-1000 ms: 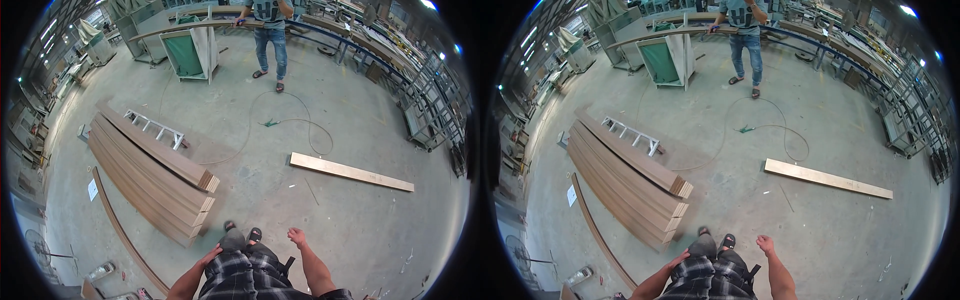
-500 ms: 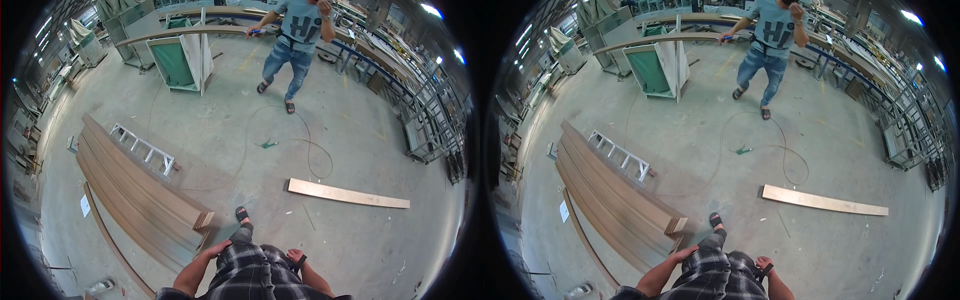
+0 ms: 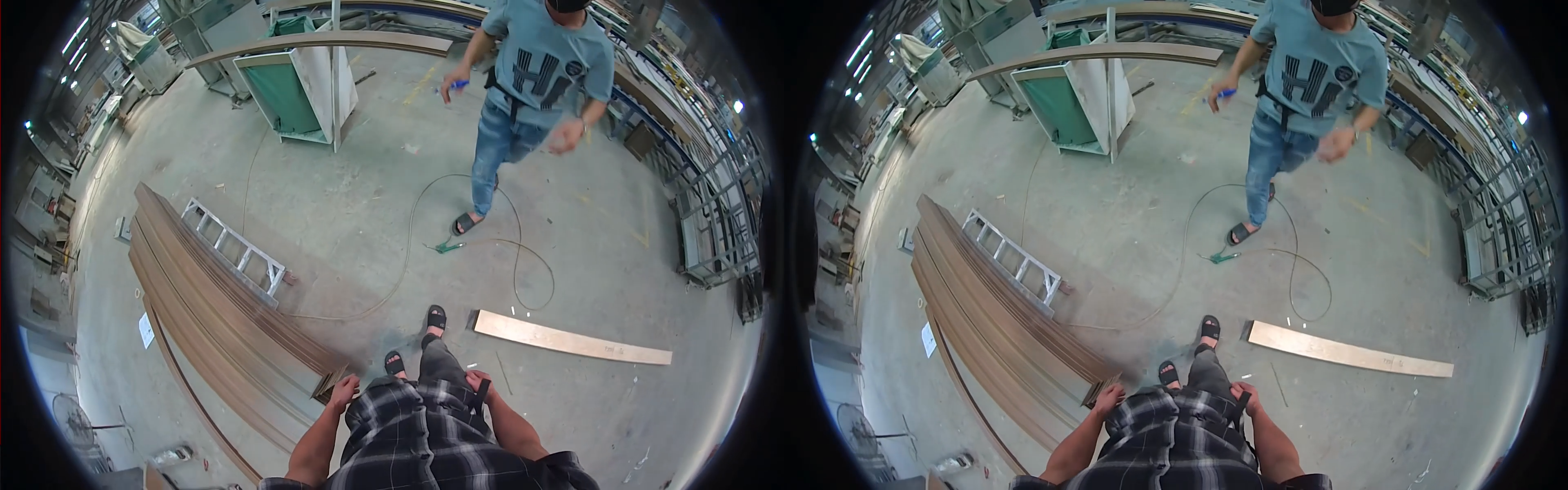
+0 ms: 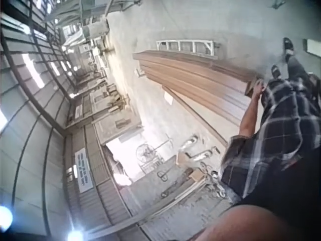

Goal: Tracing a curved pattern onto a wooden board using a template and a pencil.

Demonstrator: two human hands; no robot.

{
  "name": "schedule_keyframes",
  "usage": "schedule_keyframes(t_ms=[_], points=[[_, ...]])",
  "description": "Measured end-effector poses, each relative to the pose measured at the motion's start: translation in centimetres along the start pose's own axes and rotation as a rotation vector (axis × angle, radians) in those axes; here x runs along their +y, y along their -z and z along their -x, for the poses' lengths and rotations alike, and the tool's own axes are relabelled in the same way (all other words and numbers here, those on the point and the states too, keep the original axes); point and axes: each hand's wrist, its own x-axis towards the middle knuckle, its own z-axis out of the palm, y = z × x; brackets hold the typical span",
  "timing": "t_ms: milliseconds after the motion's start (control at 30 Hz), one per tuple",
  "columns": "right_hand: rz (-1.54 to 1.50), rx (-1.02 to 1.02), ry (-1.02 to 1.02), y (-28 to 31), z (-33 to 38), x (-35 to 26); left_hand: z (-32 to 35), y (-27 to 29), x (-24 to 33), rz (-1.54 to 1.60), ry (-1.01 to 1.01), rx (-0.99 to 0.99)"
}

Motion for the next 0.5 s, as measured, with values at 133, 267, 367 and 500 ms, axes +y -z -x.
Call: schedule_keyframes(t_ms=[133,267,367,500], points=[[0.077,0.035,0.301,7.3,-7.5,-1.3,-2.5,-5.2,3.8,-0.091,-0.039,0.048],[-0.101,-0.103,-0.172,11.8,-15.5,-11.8,-2.9,-10.8,7.7,-0.135,-0.103,0.013],[0.211,-0.06,-0.19,18.1,-25.9,-20.5,-5.1,-18.4,16.5,0.024,-0.141,0.104],[0.208,-0.098,-0.138,20.2,-32.6,-25.6,-6.1,-17.6,19.3,0.096,-0.176,0.07]])
